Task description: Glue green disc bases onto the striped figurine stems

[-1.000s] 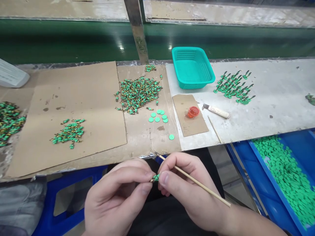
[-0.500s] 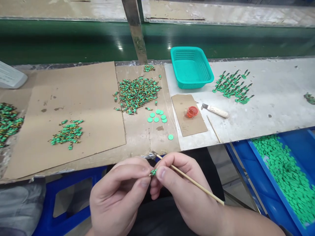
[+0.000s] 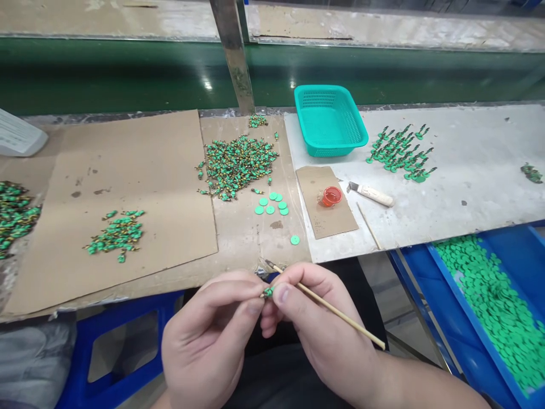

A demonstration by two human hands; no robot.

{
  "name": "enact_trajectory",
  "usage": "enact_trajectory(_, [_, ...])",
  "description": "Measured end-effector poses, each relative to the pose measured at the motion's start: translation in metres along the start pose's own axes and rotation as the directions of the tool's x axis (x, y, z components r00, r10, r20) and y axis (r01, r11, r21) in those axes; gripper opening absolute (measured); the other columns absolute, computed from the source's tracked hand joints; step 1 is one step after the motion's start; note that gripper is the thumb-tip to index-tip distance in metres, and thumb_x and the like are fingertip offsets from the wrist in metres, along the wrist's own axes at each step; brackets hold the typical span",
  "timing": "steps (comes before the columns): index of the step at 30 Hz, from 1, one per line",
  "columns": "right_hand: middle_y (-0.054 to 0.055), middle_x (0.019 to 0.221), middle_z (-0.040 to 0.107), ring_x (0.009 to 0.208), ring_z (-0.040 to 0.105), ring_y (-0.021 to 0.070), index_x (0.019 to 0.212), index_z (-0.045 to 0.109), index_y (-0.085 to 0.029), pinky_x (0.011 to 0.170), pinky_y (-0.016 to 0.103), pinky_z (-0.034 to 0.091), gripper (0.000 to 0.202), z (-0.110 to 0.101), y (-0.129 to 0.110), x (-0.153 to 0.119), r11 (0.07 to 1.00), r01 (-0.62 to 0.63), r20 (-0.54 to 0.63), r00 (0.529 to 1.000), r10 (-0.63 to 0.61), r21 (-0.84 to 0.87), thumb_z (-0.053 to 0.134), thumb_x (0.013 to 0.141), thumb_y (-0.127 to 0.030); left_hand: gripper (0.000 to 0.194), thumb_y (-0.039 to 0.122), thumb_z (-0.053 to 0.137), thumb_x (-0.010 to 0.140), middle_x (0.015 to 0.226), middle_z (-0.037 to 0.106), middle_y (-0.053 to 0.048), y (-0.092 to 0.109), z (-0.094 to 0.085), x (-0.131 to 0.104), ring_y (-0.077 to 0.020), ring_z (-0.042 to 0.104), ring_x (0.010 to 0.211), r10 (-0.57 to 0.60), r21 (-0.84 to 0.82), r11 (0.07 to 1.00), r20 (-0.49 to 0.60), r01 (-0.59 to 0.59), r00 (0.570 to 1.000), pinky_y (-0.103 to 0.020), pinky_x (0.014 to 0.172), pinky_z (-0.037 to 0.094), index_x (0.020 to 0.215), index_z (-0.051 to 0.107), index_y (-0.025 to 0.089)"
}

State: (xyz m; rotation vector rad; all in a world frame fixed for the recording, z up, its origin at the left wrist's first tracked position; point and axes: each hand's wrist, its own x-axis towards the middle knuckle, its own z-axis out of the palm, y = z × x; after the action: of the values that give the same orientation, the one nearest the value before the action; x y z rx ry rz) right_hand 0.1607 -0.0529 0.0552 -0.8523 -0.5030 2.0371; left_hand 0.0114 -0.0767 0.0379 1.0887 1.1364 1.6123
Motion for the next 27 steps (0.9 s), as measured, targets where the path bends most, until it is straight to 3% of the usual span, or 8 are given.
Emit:
enact_trajectory(6, [0.002,0.08,0.08,0.075,0.075,0.0125,0.093,0.084,-0.019,0.077,0.025,0.066,0.04,-0.006,-0.001,0.002,0.999,0.019,0.023,1.0,-0.018,-0.047,0.102,0.098,-0.054,0.012,0.029,0.093,0.103,0.084,0.083,0.0,0.003,-0.001,0.004,-0.0158,0.081,0.062,-0.133,-0.096,0.986,0.044,0.136,0.99,-0.02,0.057,0.07,0.113,0.095,0.035])
enact_trajectory(12, [0.001,0.077,0.078,0.077,0.075,0.0164,0.088,0.083,-0.019,0.077,0.029,0.067,0.041,-0.005,-0.005,0.003,0.985,0.007,0.004,1.0,-0.006,-0.174,0.109,0.087,-0.051,0.009,0.026,0.095,0.099,0.092,0.08,-0.002,0.004,-0.005,0.011,-0.0171,0.08,0.06,-0.129,-0.064,0.989,0.079,0.135,0.988,-0.022,0.052,0.069,0.106,0.097,0.032])
enact_trajectory(16, [0.003,0.079,0.077,0.077,0.073,0.0171,0.092,0.083,-0.019,0.076,0.031,0.067,0.048,-0.006,-0.003,0.003,0.968,0.032,0.035,0.999,-0.024,-0.248,0.096,0.099,-0.064,0.008,0.025,0.093,0.1,0.091,0.078,-0.001,0.006,-0.004,0.014,-0.0178,0.08,0.057,-0.161,-0.081,0.982,0.103,0.17,0.981,-0.023,0.049,0.069,0.104,0.096,0.031])
enact_trajectory(19, [0.004,0.081,0.076,0.077,0.073,0.0166,0.092,0.084,-0.018,0.077,0.03,0.066,0.049,-0.006,-0.001,0.002,0.955,0.061,0.069,0.997,-0.043,-0.289,0.088,0.106,-0.065,0.004,0.026,0.093,0.101,0.088,0.077,0.0,0.008,-0.005,0.013,-0.0177,0.079,0.056,-0.197,-0.088,0.975,0.095,0.205,0.976,-0.024,0.049,0.069,0.101,0.094,0.029])
enact_trajectory(27, [0.005,0.081,0.074,0.079,0.07,0.0169,0.088,0.087,-0.018,0.076,0.03,0.064,0.052,0.005,0.004,-0.003,0.931,0.096,0.103,0.993,-0.064,-0.351,0.084,0.109,-0.066,0.003,0.028,0.094,0.101,0.082,0.076,0.0,0.015,-0.015,0.003,-0.0174,0.077,0.055,-0.21,-0.14,0.965,0.086,0.22,0.974,-0.025,0.05,0.069,0.098,0.093,0.029])
